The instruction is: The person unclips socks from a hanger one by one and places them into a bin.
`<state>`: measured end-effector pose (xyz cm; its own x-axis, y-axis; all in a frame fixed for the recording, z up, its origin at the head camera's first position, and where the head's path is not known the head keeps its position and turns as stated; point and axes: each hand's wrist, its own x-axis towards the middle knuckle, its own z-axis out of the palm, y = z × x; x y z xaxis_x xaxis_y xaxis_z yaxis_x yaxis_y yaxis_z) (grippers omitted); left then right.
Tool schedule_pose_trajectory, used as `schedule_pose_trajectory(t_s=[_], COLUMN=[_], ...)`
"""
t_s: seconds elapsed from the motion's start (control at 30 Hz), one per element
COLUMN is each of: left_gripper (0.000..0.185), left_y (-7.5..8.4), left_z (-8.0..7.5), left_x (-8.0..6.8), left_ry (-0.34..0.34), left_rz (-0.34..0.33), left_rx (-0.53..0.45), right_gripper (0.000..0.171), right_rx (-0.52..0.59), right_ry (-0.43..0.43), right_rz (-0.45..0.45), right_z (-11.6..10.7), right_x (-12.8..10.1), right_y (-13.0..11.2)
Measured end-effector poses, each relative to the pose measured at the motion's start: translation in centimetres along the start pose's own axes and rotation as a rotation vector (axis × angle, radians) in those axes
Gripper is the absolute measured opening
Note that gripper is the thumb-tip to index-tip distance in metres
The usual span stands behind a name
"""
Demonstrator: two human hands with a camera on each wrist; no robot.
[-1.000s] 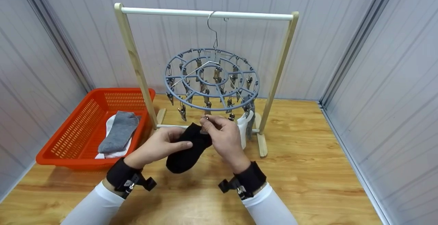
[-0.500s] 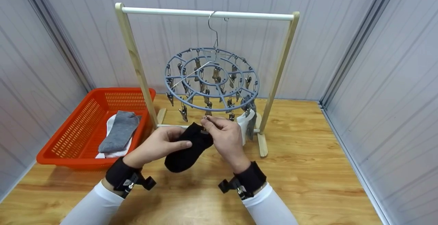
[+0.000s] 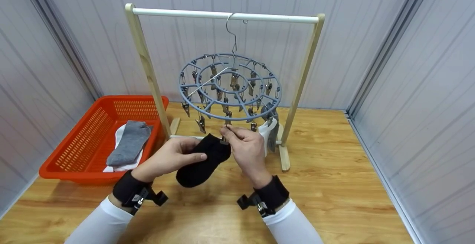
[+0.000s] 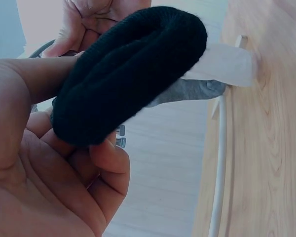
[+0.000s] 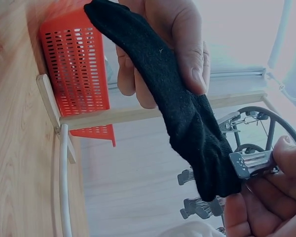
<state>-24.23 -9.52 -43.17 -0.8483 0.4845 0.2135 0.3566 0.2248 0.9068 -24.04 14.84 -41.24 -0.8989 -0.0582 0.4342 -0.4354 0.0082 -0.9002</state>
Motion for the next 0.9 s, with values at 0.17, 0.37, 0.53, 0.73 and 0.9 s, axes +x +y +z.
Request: schedule_pose_trajectory(t_s=[0.17,0.37,0.53,0.73,0.9], left_gripper=[0.021,0.019,0.018,0.019,0.019], left_y=[0.1,0.2,0.4,0.5,0.9], left_z=[-0.2,-0.6,-0.9,-1.7,-3.0], left_x=[-0.1,-0.2,-0.3,-0.5,-1.0], left_ry=[0.003,0.001,-0.012,-0.022,-0.010], left_rz=[-0.016,-0.027,-0.026,-0.033,-0.056], left_rx=[0.031,0.058,0.072,0.070,0.071], right_gripper=[0.020,0.019,0.020,0.023,0.028], right_rx=[-0.011,-0.040,-0.086,-0.046,-0.064], right_ry=[0.020,0.033,0.065,0.081,0.090], right_rz=[-0.001,0.016,0.011,0.003,0.019], right_z=[-0.1,-0.1,0.0,0.2,0.1], right_x=[0.0,0.0,0.0,0.0,-0.1], right_y=[-0.1,-0.2,-0.3,-0.4,-0.4])
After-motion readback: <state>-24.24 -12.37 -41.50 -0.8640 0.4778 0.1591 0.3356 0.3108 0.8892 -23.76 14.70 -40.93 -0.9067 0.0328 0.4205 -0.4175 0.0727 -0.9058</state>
